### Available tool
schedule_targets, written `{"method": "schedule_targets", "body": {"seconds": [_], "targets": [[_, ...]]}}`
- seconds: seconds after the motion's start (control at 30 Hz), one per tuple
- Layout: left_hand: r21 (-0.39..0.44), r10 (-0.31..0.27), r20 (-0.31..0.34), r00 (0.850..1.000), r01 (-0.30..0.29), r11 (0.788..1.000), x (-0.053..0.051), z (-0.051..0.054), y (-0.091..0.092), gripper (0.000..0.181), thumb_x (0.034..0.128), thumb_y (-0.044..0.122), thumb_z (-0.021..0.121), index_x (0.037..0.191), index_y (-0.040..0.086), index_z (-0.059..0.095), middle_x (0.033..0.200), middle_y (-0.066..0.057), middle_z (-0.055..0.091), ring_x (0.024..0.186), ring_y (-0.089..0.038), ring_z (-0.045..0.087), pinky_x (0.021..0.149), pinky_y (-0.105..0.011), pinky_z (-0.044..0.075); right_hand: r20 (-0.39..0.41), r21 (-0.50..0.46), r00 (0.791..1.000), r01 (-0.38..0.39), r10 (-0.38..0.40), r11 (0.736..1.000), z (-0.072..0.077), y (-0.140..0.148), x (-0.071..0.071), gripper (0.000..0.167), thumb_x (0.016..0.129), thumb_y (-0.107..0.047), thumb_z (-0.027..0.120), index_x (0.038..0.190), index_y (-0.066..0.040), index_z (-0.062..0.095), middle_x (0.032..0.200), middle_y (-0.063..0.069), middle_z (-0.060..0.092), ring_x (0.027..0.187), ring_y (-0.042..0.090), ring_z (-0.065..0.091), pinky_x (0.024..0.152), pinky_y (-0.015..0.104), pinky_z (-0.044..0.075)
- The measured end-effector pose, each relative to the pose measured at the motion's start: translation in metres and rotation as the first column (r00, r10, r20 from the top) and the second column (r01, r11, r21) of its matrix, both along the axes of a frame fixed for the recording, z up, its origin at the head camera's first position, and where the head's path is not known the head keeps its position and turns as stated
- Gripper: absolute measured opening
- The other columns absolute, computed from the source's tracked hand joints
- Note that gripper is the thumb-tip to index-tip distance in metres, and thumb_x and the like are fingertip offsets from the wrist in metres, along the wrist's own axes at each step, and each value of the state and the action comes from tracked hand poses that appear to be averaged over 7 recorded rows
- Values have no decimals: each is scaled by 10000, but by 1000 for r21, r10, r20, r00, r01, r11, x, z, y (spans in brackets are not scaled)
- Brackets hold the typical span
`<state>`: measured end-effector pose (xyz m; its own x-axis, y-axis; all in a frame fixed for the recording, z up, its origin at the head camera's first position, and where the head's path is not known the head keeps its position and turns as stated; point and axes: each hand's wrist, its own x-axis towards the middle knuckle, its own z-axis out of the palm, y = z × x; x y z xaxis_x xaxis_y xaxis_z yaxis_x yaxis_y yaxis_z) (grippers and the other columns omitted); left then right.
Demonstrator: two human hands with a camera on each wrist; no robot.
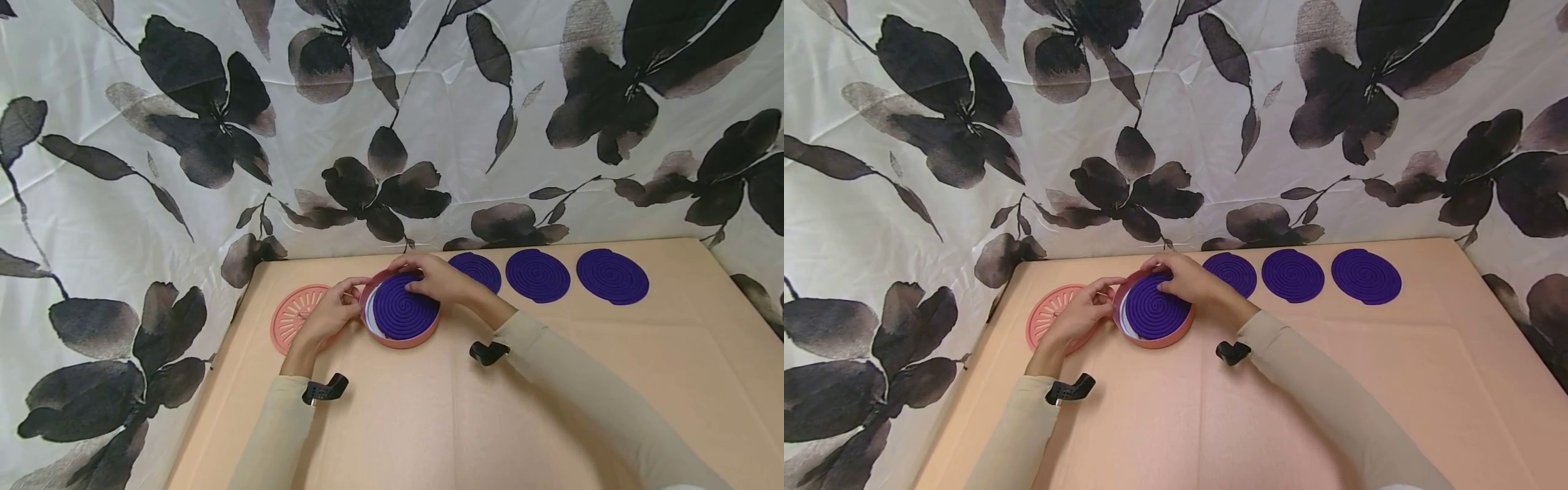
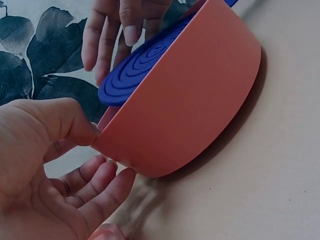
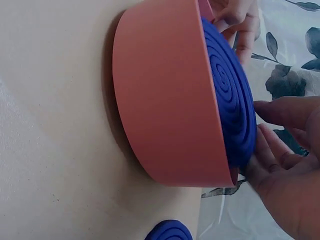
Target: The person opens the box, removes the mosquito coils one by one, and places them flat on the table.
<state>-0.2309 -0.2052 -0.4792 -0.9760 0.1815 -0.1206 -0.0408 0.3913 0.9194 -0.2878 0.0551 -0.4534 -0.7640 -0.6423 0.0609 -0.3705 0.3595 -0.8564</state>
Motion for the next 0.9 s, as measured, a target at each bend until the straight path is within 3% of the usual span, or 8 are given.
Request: {"method": "schedule_targets", "body": {"seconds": [0.27,0.53,0.67,0.77,0.9], "targets": [[-38,37,-32,999,-38,999,2,-1,4,540,865,-85,630,1344,163,629,1059,-114,515,866,-228,522,642,-245,494,125,-57,992,19,-12,998,2,12,0,382,923,40,667,1286,-81,659,1347,84,618,1279,277,580,1076,426,475],[-36,36,-28,999,-37,999,2,1,4,546,865,-92,619,1354,151,622,1058,-125,506,843,-216,527,657,-294,535,167,-84,985,-22,36,996,2,27,1,408,899,18,717,1290,-91,673,1376,76,603,1311,252,525,1107,443,437],[-32,28,-26,999,-28,999,0,1,3,547,867,-92,623,1358,148,619,1048,-123,507,842,-217,517,686,-360,561,191,-37,981,-25,32,999,1,31,4,389,895,-42,745,1268,-147,701,1349,45,606,1121,227,540,950,340,469],[-30,22,-22,1000,-23,999,0,1,3,540,869,-85,627,1355,152,622,1048,-129,514,855,-224,514,690,-357,564,182,-10,983,-26,27,1000,-2,33,7,386,893,-66,751,1261,-174,707,1296,35,607,959,236,484,799,317,423],[-14,15,-10,1000,-15,1000,-1,1,2,535,876,-84,614,1362,139,618,1065,-154,515,869,-231,509,680,-315,552,184,-19,983,-3,6,1000,-5,36,8,390,885,-62,761,1257,-166,706,1212,32,633,911,214,493,769,280,436]]}}
